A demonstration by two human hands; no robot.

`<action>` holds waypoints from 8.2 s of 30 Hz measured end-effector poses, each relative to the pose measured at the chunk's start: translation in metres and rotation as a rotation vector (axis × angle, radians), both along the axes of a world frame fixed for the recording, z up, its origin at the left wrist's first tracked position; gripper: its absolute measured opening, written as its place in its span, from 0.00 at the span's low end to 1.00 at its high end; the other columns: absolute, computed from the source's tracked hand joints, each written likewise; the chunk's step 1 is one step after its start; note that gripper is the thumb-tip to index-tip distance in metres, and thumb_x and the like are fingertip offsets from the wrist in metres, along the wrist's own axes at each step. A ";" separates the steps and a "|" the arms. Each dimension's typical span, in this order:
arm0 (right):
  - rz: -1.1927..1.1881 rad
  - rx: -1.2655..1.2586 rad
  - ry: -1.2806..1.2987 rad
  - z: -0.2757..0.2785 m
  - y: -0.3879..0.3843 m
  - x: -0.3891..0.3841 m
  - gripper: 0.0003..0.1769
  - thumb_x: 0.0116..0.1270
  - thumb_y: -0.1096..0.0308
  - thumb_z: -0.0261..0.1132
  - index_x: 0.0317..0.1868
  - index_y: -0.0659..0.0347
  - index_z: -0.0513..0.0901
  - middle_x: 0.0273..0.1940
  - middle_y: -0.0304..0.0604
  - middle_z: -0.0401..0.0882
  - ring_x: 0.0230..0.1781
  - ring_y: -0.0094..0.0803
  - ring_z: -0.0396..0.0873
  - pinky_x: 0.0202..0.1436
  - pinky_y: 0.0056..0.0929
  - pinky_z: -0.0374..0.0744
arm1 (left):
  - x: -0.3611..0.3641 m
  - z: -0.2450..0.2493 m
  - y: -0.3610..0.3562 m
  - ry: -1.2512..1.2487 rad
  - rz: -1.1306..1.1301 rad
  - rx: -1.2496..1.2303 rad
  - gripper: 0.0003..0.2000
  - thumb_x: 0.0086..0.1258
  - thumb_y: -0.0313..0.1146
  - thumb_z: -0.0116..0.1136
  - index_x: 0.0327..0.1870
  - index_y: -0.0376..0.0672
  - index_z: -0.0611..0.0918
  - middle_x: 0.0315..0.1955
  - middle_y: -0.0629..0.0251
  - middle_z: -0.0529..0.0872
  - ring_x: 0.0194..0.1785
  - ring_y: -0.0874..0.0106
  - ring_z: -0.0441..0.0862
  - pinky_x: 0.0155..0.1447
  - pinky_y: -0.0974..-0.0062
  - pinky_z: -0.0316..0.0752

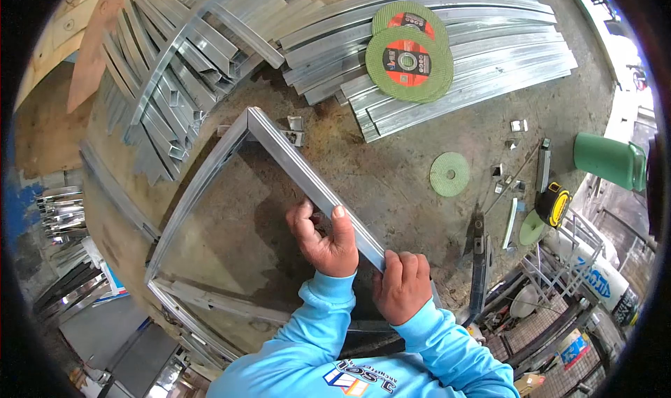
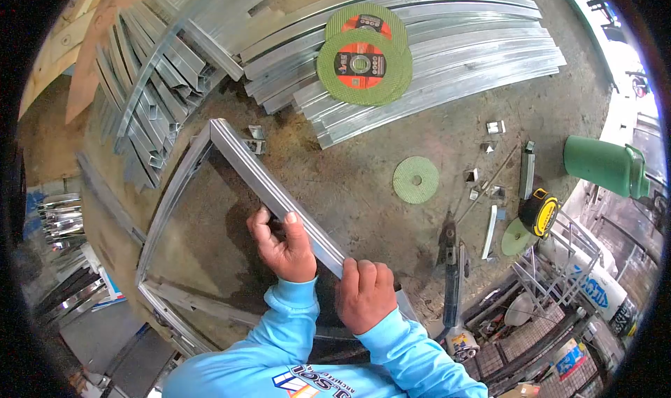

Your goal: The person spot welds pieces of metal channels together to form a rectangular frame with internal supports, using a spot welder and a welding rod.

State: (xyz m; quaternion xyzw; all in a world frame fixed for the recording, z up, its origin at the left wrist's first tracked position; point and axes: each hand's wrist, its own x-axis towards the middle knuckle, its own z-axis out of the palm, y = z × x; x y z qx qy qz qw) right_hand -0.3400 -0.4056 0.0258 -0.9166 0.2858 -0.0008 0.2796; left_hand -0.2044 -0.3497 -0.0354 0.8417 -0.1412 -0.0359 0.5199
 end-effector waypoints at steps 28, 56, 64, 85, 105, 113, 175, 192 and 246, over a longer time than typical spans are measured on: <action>-0.007 -0.084 -0.034 -0.002 0.008 0.001 0.21 0.57 0.71 0.68 0.51 0.64 0.74 0.46 0.55 0.73 0.47 0.54 0.73 0.52 0.49 0.74 | 0.219 0.052 0.023 -0.340 -0.552 0.416 0.16 0.60 0.35 0.64 0.50 0.44 0.83 0.46 0.59 0.82 0.52 0.55 0.81 0.56 0.59 0.76; -0.172 -0.293 -0.225 0.017 -0.012 -0.043 0.20 0.66 0.63 0.68 0.54 0.65 0.77 0.50 0.58 0.76 0.52 0.59 0.74 0.57 0.50 0.72 | 0.059 0.005 -0.032 -0.096 0.256 -0.049 0.26 0.64 0.39 0.65 0.60 0.33 0.78 0.47 0.49 0.77 0.52 0.52 0.75 0.58 0.55 0.71; -0.383 -0.276 0.252 -0.009 -0.050 -0.139 0.36 0.65 0.60 0.68 0.69 0.66 0.65 0.58 0.61 0.73 0.55 0.60 0.75 0.58 0.51 0.76 | 0.060 0.009 -0.029 -0.058 0.209 -0.104 0.25 0.65 0.37 0.64 0.61 0.33 0.77 0.47 0.50 0.76 0.52 0.53 0.76 0.59 0.57 0.72; 0.030 0.287 -0.159 0.234 0.033 -0.105 0.34 0.71 0.64 0.63 0.71 0.71 0.62 0.48 0.56 0.80 0.42 0.37 0.81 0.51 0.36 0.80 | 0.062 0.009 -0.029 -0.107 0.258 0.010 0.25 0.62 0.38 0.65 0.59 0.35 0.79 0.44 0.52 0.78 0.49 0.51 0.78 0.53 0.55 0.74; -0.059 0.330 -0.468 0.065 0.038 0.057 0.33 0.76 0.64 0.61 0.74 0.66 0.60 0.49 0.53 0.84 0.47 0.34 0.84 0.50 0.31 0.80 | 0.065 0.009 -0.029 -0.185 0.292 -0.010 0.33 0.59 0.36 0.66 0.67 0.37 0.72 0.43 0.48 0.77 0.45 0.49 0.78 0.47 0.53 0.76; -0.250 0.767 -0.610 0.020 0.031 0.043 0.33 0.77 0.66 0.57 0.76 0.65 0.54 0.61 0.51 0.76 0.57 0.32 0.77 0.61 0.30 0.75 | 0.072 0.029 -0.017 -0.211 0.142 0.297 0.42 0.58 0.40 0.66 0.76 0.44 0.64 0.50 0.48 0.74 0.54 0.49 0.73 0.56 0.51 0.71; -0.137 0.560 -0.337 0.083 0.041 0.082 0.34 0.77 0.70 0.59 0.78 0.58 0.57 0.49 0.43 0.83 0.33 0.17 0.77 0.34 0.19 0.77 | 0.102 0.015 -0.012 -0.084 0.035 0.038 0.13 0.60 0.43 0.66 0.39 0.45 0.84 0.38 0.56 0.85 0.45 0.53 0.82 0.49 0.51 0.76; -0.108 0.506 -0.491 0.068 0.042 0.080 0.33 0.76 0.67 0.60 0.76 0.68 0.58 0.51 0.54 0.84 0.51 0.34 0.84 0.53 0.30 0.80 | 0.112 0.010 -0.016 -0.199 0.118 0.006 0.16 0.56 0.45 0.68 0.28 0.42 0.78 0.28 0.58 0.82 0.37 0.55 0.82 0.42 0.57 0.79; -0.135 0.483 -0.498 0.065 0.045 0.077 0.32 0.74 0.69 0.61 0.73 0.72 0.62 0.58 0.64 0.79 0.59 0.49 0.81 0.60 0.36 0.79 | 0.102 0.002 -0.020 -0.241 0.101 0.286 0.17 0.62 0.51 0.64 0.33 0.45 0.80 0.35 0.58 0.83 0.42 0.54 0.81 0.43 0.55 0.77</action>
